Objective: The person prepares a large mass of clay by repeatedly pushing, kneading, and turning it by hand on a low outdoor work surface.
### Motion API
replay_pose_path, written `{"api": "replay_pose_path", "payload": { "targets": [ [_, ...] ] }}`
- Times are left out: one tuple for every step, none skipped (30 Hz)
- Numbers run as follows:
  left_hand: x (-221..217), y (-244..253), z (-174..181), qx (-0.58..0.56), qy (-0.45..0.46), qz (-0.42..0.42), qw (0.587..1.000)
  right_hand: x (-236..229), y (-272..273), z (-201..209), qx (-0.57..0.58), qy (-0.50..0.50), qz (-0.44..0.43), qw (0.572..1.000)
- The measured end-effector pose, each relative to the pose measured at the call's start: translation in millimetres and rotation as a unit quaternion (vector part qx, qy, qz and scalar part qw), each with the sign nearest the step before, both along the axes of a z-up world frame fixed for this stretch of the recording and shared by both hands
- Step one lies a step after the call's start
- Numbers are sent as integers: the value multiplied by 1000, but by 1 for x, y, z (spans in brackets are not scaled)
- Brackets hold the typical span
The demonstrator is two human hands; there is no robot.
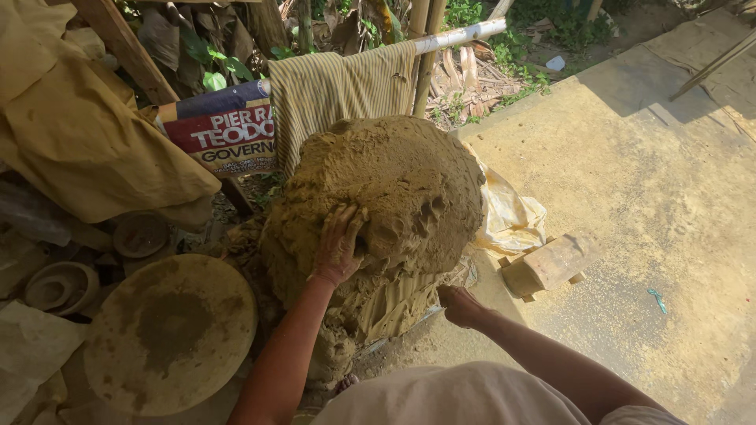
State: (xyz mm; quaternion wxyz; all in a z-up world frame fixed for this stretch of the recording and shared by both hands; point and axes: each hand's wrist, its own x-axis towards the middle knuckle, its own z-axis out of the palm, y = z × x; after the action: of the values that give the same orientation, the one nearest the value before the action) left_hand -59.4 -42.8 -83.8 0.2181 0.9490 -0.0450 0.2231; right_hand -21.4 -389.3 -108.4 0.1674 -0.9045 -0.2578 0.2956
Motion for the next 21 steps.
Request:
{"api": "replay_pose_path", "payload": {
  "targets": [
    [-2,1,1,-2,6,5,1000,-4,-17,5,-45,86,-30,995],
    [-4,0,4,-36,11,-7,999,-7,-27,9,-143,171,-10,975],
    [1,0,9,-67,8,-25,997,-2,-35,16,-236,248,3,940],
    [3,7,15,-67,7,-27,997,8,-37,23,-235,247,2,940],
    [3,20,23,-262,81,-70,959,18,-39,31,-284,285,35,915],
    [2,32,31,-444,154,-109,876,32,-39,43,-331,322,68,884],
    [0,42,37,-578,85,-112,804,63,-28,60,-320,291,41,901],
    [0,52,43,-697,16,-112,708,96,-16,88,-239,234,13,942],
    [-4,61,47,-666,-19,-74,742,136,7,127,-143,150,100,973],
    [-7,69,51,-632,-55,-37,772,172,26,179,-59,114,-39,991],
    [-8,76,53,-628,-47,-39,776,191,41,231,109,61,-50,991],
    [-7,82,55,-614,-63,-13,787,199,50,280,164,-79,-75,981],
    [-15,83,50,-603,-84,25,793,198,61,315,276,-218,7,936],
    [-25,79,43,-603,-80,34,793,182,71,328,277,-208,9,938],
    [-29,73,38,-425,-48,88,899,172,84,334,297,-180,-42,937],
    [-33,66,32,-227,-12,138,964,164,96,330,315,-151,-92,933],
    [-33,52,25,-178,-36,124,976,153,106,312,284,-132,-69,947],
    [-32,37,17,-127,-58,108,984,136,113,284,253,-114,-46,960],
    [-29,25,10,-78,-50,116,989,123,122,253,263,-142,19,954],
    [-25,17,5,-28,-41,124,991,107,132,218,198,-89,-14,976],
    [-20,12,-1,-28,-44,128,990,94,133,189,125,-174,8,977]
  ]
}}
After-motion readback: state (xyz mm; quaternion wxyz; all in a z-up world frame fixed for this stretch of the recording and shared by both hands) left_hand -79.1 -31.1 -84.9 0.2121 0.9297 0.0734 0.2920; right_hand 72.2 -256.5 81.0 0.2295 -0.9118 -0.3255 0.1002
